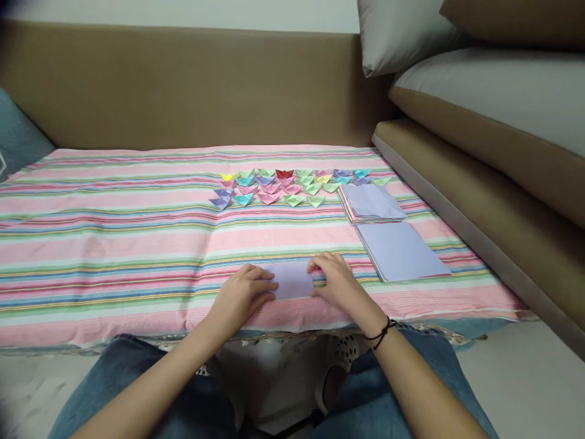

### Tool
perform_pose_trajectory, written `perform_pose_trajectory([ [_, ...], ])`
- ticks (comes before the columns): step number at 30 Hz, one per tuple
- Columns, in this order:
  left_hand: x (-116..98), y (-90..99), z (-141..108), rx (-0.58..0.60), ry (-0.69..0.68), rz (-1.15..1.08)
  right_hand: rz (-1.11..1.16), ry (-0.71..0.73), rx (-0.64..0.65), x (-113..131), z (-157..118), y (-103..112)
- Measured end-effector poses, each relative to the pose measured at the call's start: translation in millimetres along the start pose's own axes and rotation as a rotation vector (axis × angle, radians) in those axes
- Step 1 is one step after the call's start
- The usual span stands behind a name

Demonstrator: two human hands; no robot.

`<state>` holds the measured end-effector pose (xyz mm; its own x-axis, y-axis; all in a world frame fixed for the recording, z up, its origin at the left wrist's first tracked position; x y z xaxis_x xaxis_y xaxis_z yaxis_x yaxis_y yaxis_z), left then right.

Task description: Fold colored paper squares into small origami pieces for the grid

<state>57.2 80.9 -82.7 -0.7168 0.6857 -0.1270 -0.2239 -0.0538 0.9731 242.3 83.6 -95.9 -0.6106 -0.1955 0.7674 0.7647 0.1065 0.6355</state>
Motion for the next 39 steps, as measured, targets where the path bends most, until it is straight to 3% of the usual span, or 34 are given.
perform_pose_trajectory([
  [4,0.5,-0.6,0.3,-0.027,0.01,-0.015,0.226,0.057,-0.002,7.2,-1.8,13.2],
  [7,-1.9,-0.4,2.3,-0.046,0.04,0.002,0.395,0.105,-0.012,24.6,1.5,4.9],
  [10,-6.0,0.2,4.2,-0.052,0.082,0.077,0.384,0.18,0.066,38.7,4.9,-19.2],
  [14,-8.5,0.9,3.8,-0.066,0.124,0.127,0.355,0.215,0.134,38.0,5.2,-37.1],
  [23,6.4,-4.1,-5.1,-0.042,0.124,-0.147,0.383,0.127,0.185,26.3,6.8,-37.8],
  [31,28.2,-0.3,-23.6,-0.048,0.167,-0.09,0.353,0.109,0.189,22.3,8.5,-40.2],
  [35,38.4,-0.4,-28.4,0.019,0.091,-0.076,0.315,0.137,0.192,24.9,7.8,-38.1],
  [39,41.2,4.1,-32.7,0.082,-0.11,-0.112,0.267,0.209,0.183,33.6,3.3,-38.2],
])
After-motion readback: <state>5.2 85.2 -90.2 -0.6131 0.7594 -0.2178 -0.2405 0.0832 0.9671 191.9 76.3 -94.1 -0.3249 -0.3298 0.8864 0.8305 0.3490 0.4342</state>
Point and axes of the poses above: each hand's wrist, its own z-axis towards the middle knuckle, its own y-axis out of the back of the hand, x = y × z, the point moved 6 cm from there along z, towards the middle knuckle, and after that the axes turned 15 degrees about z, right-handed, at the moved point
